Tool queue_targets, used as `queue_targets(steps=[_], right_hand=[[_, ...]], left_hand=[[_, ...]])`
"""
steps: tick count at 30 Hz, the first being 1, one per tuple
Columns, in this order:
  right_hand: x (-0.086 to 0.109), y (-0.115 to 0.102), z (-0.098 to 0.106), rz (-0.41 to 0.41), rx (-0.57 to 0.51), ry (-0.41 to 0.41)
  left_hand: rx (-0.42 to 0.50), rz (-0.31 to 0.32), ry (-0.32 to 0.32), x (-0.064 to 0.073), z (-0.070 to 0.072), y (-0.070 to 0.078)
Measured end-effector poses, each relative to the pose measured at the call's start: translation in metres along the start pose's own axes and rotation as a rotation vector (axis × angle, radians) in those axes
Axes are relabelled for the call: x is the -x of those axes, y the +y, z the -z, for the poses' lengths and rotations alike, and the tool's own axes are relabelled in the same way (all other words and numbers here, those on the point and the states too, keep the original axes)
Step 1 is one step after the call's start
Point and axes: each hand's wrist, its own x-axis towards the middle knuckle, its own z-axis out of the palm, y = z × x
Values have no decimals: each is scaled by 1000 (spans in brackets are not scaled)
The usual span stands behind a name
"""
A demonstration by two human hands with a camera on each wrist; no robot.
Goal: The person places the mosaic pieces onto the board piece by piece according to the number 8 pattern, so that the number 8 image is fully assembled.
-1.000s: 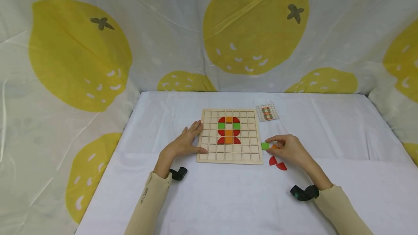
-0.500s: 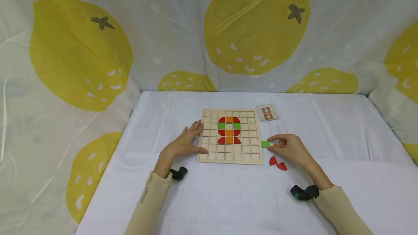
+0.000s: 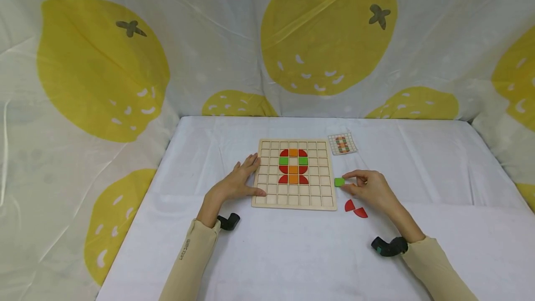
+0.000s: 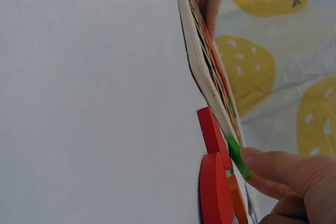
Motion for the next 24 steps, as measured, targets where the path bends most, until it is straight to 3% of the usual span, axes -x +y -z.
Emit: queue_targets(steps=[8,12,17,24], right_hand=[[0,-8,-7,31,-13,72],[1,-19,-14,28,-48,52],[2,-33,-33,84,-99,-3],[0,-51,-58,126,-87,-22]], left_hand=[[1,-2,-5,0,2,2],[2,-1,-7,-1,2,2],[9,1,-6,0,1,1],[8,-4,1,1,1,1]])
